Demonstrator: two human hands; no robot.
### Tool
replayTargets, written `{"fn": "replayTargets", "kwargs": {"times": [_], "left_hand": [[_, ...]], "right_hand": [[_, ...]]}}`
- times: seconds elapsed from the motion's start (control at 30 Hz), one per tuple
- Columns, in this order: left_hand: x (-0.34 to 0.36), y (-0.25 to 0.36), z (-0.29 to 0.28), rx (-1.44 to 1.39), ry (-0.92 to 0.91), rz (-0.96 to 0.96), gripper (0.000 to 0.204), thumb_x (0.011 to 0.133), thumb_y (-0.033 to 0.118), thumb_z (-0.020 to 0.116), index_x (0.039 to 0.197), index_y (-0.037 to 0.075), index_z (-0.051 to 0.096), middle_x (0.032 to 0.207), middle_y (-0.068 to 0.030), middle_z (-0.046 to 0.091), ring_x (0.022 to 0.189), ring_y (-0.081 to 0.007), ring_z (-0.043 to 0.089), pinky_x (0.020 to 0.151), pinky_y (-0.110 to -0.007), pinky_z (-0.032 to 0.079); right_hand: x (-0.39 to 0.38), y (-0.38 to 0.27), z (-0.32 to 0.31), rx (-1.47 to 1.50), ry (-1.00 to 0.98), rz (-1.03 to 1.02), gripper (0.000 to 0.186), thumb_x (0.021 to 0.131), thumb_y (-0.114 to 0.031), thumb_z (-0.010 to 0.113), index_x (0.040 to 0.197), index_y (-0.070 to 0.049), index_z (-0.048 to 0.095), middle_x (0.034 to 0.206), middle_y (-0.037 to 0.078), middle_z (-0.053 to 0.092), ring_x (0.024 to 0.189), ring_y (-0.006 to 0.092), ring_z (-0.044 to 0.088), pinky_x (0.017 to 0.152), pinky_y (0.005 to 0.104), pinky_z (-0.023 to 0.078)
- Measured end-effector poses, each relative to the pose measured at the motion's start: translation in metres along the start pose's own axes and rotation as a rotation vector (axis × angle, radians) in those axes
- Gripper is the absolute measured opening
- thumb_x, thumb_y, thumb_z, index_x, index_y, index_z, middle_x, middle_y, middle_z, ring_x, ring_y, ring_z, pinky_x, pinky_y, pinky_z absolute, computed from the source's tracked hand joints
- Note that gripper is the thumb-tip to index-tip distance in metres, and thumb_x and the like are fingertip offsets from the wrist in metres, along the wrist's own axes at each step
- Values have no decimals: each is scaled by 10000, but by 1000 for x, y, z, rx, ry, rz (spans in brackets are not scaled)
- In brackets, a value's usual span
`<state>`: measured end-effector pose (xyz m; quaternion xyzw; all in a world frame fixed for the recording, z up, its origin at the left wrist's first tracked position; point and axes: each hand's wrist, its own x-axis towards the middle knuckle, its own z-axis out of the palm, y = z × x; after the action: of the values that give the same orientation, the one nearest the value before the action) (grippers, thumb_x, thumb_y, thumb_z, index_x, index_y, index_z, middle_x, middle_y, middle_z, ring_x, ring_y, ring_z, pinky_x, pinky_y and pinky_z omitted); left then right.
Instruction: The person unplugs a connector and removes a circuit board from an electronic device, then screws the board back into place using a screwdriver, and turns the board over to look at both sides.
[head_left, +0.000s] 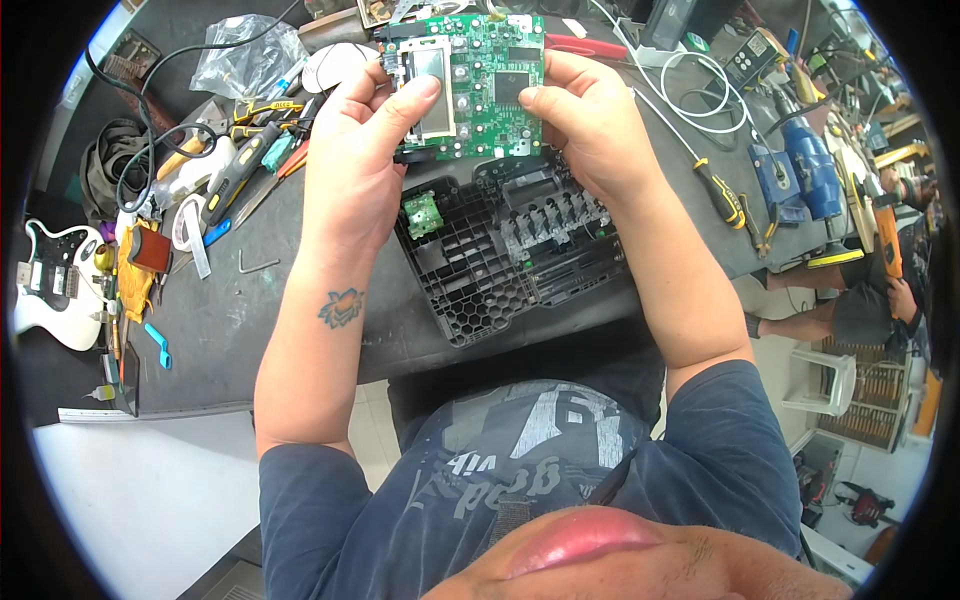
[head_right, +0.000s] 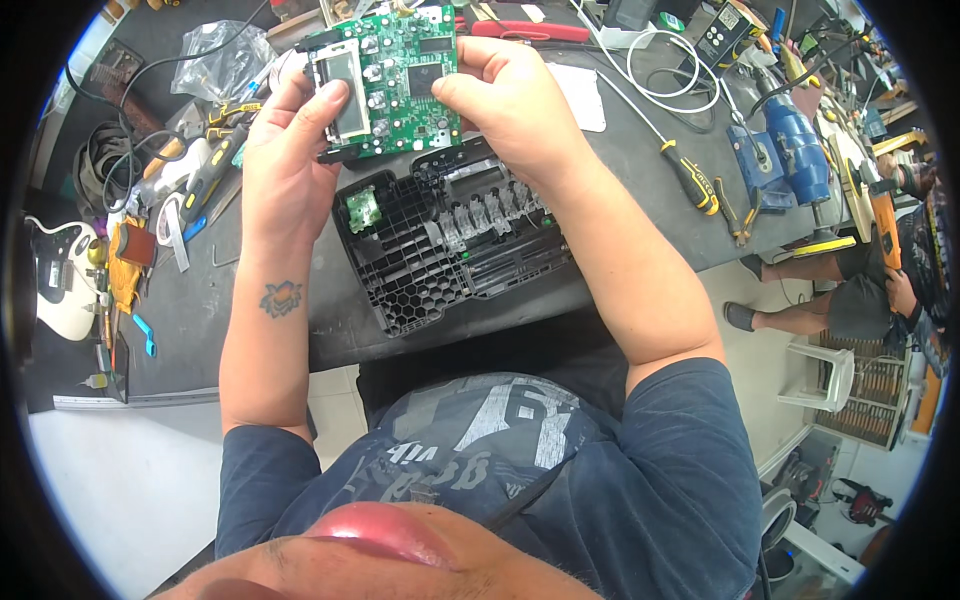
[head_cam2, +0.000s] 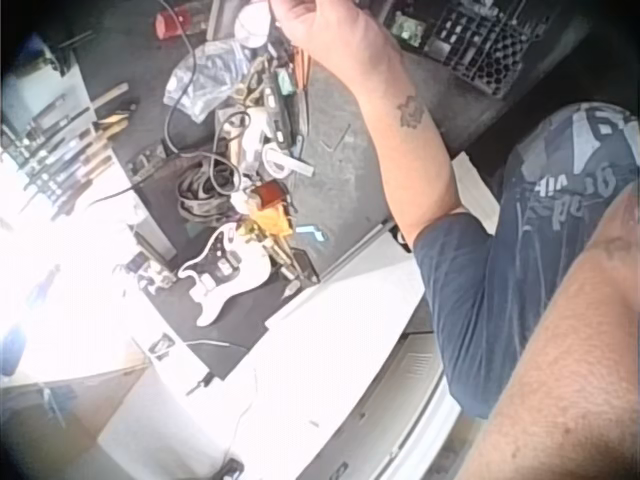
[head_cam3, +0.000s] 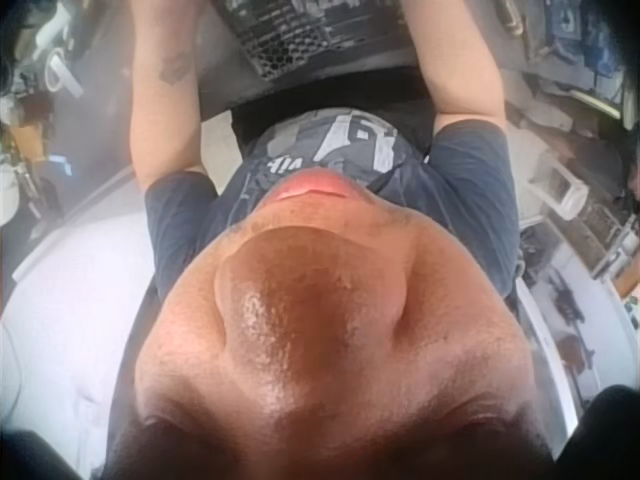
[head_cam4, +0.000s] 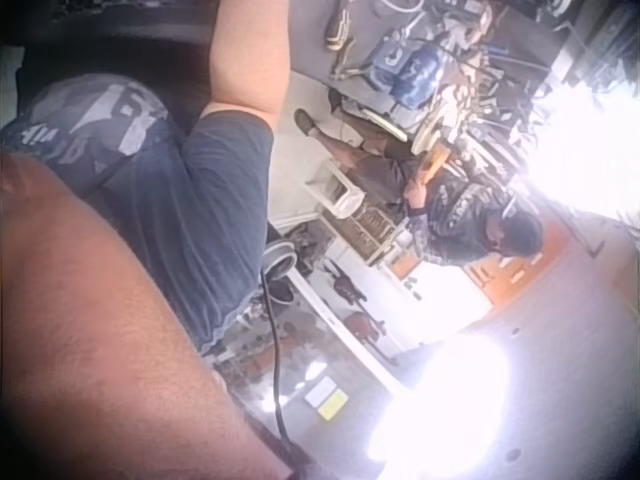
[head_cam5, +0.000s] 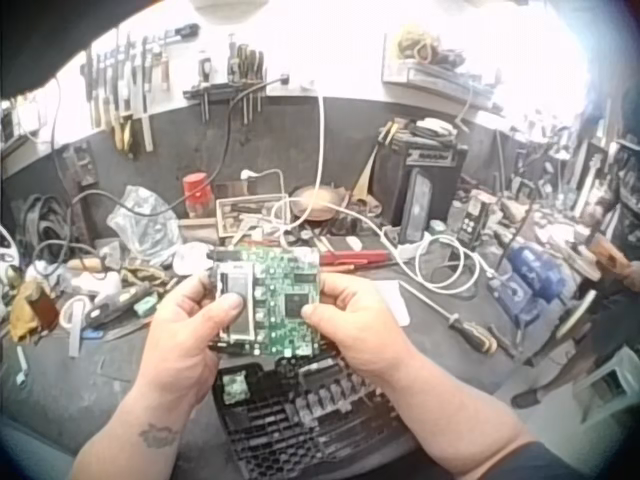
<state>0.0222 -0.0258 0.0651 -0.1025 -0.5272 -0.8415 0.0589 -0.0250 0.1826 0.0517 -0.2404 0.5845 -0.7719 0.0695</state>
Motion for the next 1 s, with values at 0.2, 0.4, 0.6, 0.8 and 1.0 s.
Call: {"fn": "replayTargets", "kwargs": {"times": [0.2, 0.4, 0.6, 0.8, 1.0], "left_hand": [[3, -1, -2, 2, 2, 11, 315, 947, 77, 719, 1238, -12, 639, 1144, -86, 723, 1037, -131, 680, 939, -286, 530], [3, -2, 0, 11, 13, 7, 316, 945, 74, 713, 1237, -17, 634, 1142, -91, 724, 1036, -131, 679, 937, -288, 530], [3, -3, 7, 75, 35, 32, 332, 943, 108, 718, 1235, -22, 627, 1120, -88, 722, 1003, -124, 669, 925, -283, 516], [-3, -2, 6, 8, 57, -11, 315, 946, 59, 719, 1237, 1, 612, 1144, -89, 719, 1047, -129, 670, 935, -289, 528], [-2, 1, 6, -12, 26, -28, 316, 949, 67, 728, 1237, 7, 611, 1147, -83, 721, 1042, -119, 670, 935, -285, 527]], "right_hand": [[2, 1, 2, 8, -1, 9, 282, 930, -76, 625, 1180, 15, 716, 983, 11, 741, 808, 44, 640, 698, 220, 508], [0, -4, -1, -45, -13, -6, 301, 928, -73, 627, 1200, 29, 707, 1011, 18, 748, 834, 48, 643, 725, 229, 516], [0, -3, -4, -7, -35, -42, 310, 923, -51, 615, 1206, 49, 695, 1085, 44, 739, 972, 95, 660, 894, 279, 528], [0, -2, 3, 5, 18, 13, 337, 916, -20, 583, 1230, 58, 675, 1120, 52, 727, 998, 101, 656, 917, 286, 524], [1, -4, 0, 53, -14, 62, 326, 923, -28, 590, 1228, 49, 673, 1122, 61, 728, 982, 106, 664, 897, 277, 527]]}}
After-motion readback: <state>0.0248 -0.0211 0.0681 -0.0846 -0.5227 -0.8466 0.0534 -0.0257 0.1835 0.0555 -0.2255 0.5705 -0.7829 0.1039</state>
